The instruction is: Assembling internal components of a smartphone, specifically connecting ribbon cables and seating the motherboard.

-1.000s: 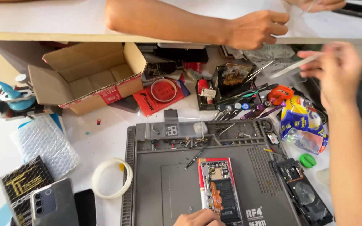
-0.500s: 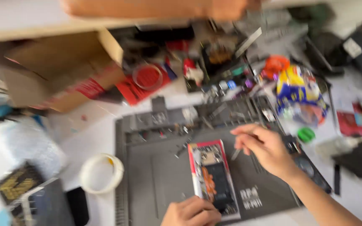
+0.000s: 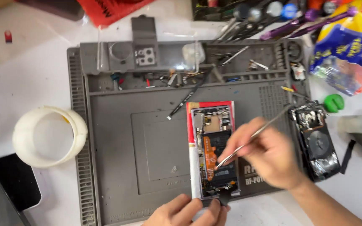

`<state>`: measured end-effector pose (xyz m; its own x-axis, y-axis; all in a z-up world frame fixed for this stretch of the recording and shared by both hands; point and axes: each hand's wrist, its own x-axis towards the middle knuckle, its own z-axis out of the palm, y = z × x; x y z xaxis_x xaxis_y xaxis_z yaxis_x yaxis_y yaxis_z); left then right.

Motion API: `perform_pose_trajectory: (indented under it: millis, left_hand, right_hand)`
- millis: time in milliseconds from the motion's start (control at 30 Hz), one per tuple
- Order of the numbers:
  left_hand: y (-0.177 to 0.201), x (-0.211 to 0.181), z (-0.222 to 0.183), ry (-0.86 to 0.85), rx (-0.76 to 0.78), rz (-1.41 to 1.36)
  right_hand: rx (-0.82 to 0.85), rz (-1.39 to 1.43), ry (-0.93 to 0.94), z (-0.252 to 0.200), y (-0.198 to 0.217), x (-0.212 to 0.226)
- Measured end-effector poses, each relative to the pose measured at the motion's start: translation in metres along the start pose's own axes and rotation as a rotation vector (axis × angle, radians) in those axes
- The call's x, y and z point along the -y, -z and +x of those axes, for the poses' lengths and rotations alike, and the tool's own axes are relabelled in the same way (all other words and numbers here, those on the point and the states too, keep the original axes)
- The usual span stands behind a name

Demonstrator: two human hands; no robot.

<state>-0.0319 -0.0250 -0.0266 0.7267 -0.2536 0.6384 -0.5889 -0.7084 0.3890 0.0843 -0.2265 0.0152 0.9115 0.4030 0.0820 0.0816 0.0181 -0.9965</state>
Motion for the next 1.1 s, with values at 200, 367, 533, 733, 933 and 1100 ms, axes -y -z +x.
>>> perform_pose_trajectory:
  millis: [200,367,533,733,933,1100]
  left_hand:
    - [0.005,0.019,-0.005,-0.243,0.071,0.038]
    - [0.004,0.018,-0.001,-0.179,0.011,0.101]
    - [0.002,0.021,-0.002,-0.168,-0.004,0.108]
    - [0.005,0.019,0.004,-0.112,-0.008,-0.042]
    - [0.005,0.017,0.007,-0.07,-0.032,-0.095]
    - [0.004,0.015,0.009,-0.078,-0.015,-0.076]
  right_hand:
    - [0.158,-0.083,-0.038,0.002,-0.018,-0.013]
    - [0.315,-0.222,-0.038,0.016,-0.017,-0.004]
    - [0.449,-0.239,-0.139,0.032,-0.017,-0.001]
    - [0.548,-0.247,-0.264,0.048,-0.017,0.001]
    - [0.548,-0.293,-0.294,0.046,-0.017,-0.001]
    - [0.527,-0.314,-0.356,0.047,-0.018,0.001]
